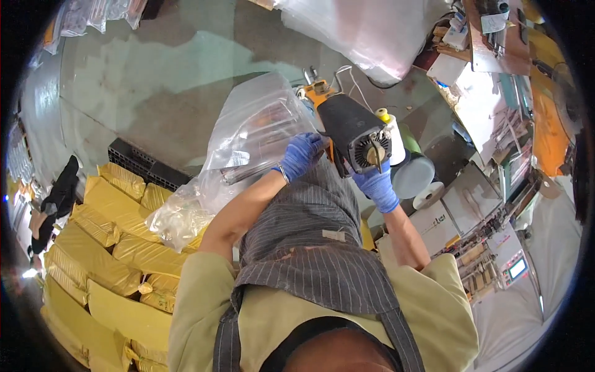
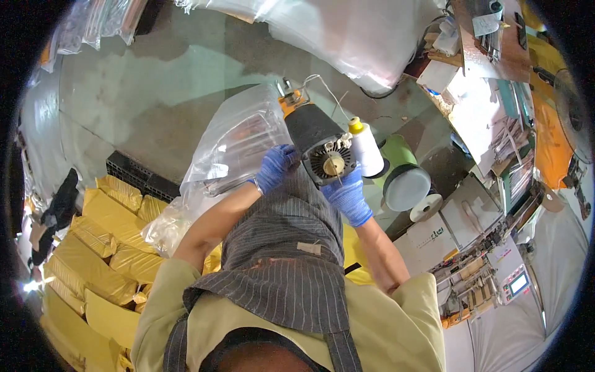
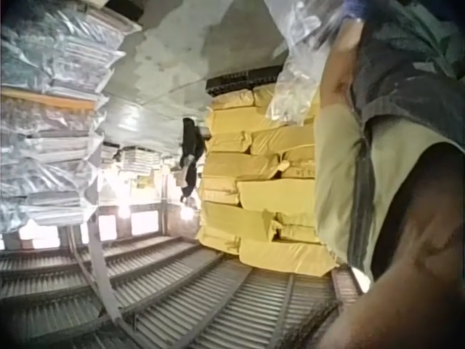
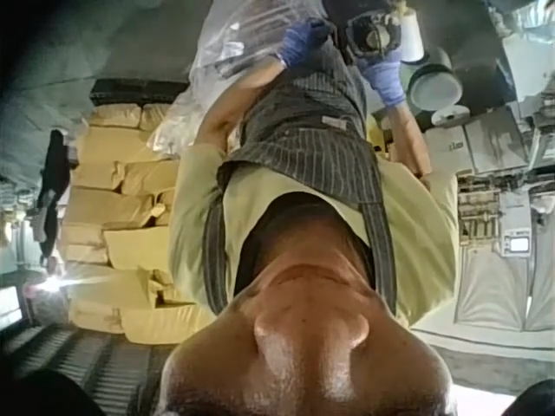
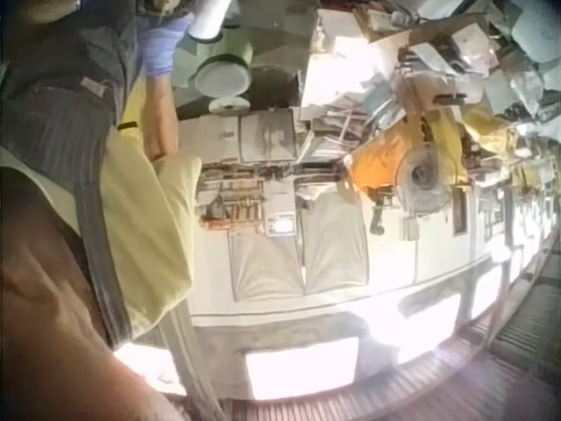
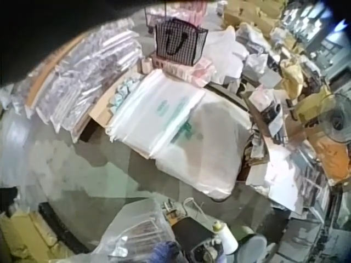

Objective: Collecting bundles of wooden sticks from a machine, placing them into plastic bags, and sealing the bags using a heat sealer.

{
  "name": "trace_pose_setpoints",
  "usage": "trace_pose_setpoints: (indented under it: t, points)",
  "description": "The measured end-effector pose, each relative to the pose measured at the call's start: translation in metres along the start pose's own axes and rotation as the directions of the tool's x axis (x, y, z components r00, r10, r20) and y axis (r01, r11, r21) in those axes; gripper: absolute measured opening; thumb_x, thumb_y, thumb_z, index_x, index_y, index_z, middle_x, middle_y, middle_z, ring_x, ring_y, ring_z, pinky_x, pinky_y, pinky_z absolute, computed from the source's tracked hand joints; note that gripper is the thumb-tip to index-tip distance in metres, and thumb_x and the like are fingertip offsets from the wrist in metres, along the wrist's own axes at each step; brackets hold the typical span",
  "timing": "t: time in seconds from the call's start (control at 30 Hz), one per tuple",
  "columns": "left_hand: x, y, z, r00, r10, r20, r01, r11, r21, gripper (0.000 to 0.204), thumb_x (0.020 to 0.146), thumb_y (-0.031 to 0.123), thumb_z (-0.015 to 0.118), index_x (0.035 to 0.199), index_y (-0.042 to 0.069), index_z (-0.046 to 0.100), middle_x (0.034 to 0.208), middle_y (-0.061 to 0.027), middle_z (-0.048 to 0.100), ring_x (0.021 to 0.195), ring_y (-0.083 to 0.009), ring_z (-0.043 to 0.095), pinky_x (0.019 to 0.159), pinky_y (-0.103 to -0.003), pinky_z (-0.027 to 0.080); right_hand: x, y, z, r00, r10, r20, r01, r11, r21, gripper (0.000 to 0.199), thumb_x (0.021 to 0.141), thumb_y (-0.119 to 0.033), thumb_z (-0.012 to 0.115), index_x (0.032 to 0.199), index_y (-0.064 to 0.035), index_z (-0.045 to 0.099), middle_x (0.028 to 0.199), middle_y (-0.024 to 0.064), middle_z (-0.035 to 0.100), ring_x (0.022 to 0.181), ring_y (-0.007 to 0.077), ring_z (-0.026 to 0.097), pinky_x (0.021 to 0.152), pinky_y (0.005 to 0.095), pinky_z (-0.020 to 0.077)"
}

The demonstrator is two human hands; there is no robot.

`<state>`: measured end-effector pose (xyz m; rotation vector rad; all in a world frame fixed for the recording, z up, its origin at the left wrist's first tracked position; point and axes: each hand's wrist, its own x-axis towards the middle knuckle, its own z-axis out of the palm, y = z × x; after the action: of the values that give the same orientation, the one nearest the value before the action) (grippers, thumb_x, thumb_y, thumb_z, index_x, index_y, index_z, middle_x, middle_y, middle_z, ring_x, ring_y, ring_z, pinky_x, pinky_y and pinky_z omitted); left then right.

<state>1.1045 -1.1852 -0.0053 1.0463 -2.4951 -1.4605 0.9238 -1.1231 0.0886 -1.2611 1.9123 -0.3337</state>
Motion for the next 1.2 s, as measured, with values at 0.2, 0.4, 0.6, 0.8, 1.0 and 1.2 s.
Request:
trace_pose_setpoints:
  t: [0.2,0.4,0.6,0.8,1.0,1.2]
  points:
    - [0.016,0.004,-0.004,0.989,-0.032,0.142,0.010,0.989,0.148,0.020,0.068,0.013,0.056,0.087,0.008,0.060,0.085,-0.0083,0.057,0.081,-0.0274,0.056,0.071,-0.037,0.045,0.024,-0.033,-0.023,1.000,-0.011,0.026,0.003,0.963,0.269,0.049,0.070,-0.013,0.067,0.113,-0.0018,0.045,0.104,0.0110,0.053,0.098,0.0213,0.050,0.087,0.0321,0.0398]
    - [0.040,0.014,-0.010,0.984,-0.123,0.130,0.097,0.977,0.188,0.022,0.067,0.013,0.053,0.087,0.007,0.059,0.089,-0.0090,0.056,0.087,-0.0269,0.054,0.075,-0.036,0.044,0.033,-0.012,-0.004,0.968,0.241,0.072,-0.234,0.756,0.611,0.032,0.074,-0.003,0.060,0.105,-0.0006,0.053,0.091,0.0066,0.059,0.077,0.0147,0.055,0.071,0.0278,0.0457]
    - [0.032,0.015,-0.030,0.993,-0.083,0.083,0.067,0.982,0.177,0.026,0.068,0.012,0.051,0.092,0.005,0.057,0.101,-0.0109,0.054,0.096,-0.0273,0.050,0.084,-0.038,0.040,0.054,-0.025,0.004,0.983,0.114,-0.144,0.003,0.776,0.631,0.027,0.073,0.000,0.057,0.100,0.0002,0.053,0.081,0.0066,0.059,0.058,0.0110,0.054,0.051,0.0235,0.0448]
    - [-0.051,-0.037,-0.078,0.973,-0.132,-0.192,0.228,0.705,0.671,0.018,0.070,0.010,0.051,0.085,0.008,0.060,0.088,-0.0120,0.058,0.090,-0.0276,0.054,0.090,-0.043,0.033,0.084,0.006,0.040,0.978,0.158,-0.136,-0.132,0.975,0.179,0.031,0.070,0.001,0.058,0.100,-0.0003,0.050,0.075,0.0073,0.058,0.049,0.0108,0.051,0.040,0.0256,0.0417]
    - [-0.054,-0.062,-0.086,0.982,-0.115,-0.147,0.173,0.851,0.495,0.010,0.070,0.008,0.051,0.067,0.014,0.058,0.060,-0.0065,0.058,0.061,-0.0240,0.058,0.072,-0.037,0.042,0.113,-0.062,0.033,0.974,0.228,0.013,-0.217,0.907,0.362,0.036,0.071,-0.001,0.059,0.105,-0.0031,0.049,0.088,0.0063,0.059,0.062,0.0125,0.055,0.051,0.0263,0.0451]
    - [-0.053,-0.074,-0.096,0.984,-0.072,-0.161,0.139,0.878,0.458,0.008,0.072,0.010,0.050,0.070,0.013,0.057,0.063,-0.0086,0.059,0.061,-0.0227,0.059,0.065,-0.037,0.044,0.113,-0.149,0.026,0.948,0.271,0.169,-0.318,0.846,0.428,0.035,0.070,-0.001,0.060,0.103,-0.0045,0.049,0.084,0.0056,0.057,0.072,0.0136,0.053,0.065,0.0277,0.0450]
